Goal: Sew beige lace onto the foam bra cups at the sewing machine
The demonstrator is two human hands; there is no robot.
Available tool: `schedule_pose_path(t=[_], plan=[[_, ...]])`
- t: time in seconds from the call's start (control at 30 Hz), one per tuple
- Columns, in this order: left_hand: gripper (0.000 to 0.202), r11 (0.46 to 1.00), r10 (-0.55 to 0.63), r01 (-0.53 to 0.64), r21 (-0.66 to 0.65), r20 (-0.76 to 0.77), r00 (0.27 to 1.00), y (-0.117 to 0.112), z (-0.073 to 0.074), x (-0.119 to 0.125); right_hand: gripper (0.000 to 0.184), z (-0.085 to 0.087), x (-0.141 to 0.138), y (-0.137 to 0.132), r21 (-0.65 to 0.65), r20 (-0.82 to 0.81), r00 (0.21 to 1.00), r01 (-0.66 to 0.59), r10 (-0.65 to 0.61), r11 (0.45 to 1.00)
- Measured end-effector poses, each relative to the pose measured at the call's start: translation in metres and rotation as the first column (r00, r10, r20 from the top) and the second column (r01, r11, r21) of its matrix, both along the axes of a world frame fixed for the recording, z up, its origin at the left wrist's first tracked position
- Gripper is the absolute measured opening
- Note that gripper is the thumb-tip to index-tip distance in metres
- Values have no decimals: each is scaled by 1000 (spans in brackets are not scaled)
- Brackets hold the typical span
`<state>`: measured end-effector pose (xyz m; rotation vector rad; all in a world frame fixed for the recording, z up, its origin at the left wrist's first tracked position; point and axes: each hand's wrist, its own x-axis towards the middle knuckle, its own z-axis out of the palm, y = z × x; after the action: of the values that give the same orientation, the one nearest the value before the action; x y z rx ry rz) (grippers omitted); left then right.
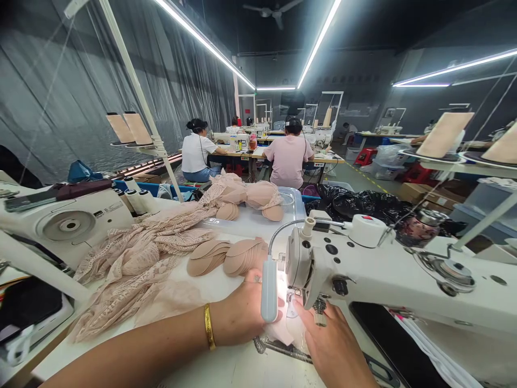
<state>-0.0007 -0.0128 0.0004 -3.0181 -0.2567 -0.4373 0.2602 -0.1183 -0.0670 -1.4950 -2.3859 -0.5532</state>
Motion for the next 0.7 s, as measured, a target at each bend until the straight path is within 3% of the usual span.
schedule_pose_path(t=[0.23,0.43,0.7], plan=[[21,1000,-4,4,20,-1,1000,-1,1,1,59,8,0,-3,42,-44,999,-28,30,999],[20,1000,11,-10,20,-22,1000,1,-2,1,20,22,-10,-9,188,-293,956,27,30,982],[21,996,7,-8,90,13,1000,-1,-7,2,24,15,-18,-10,-35,-499,854,151,-149,988]])
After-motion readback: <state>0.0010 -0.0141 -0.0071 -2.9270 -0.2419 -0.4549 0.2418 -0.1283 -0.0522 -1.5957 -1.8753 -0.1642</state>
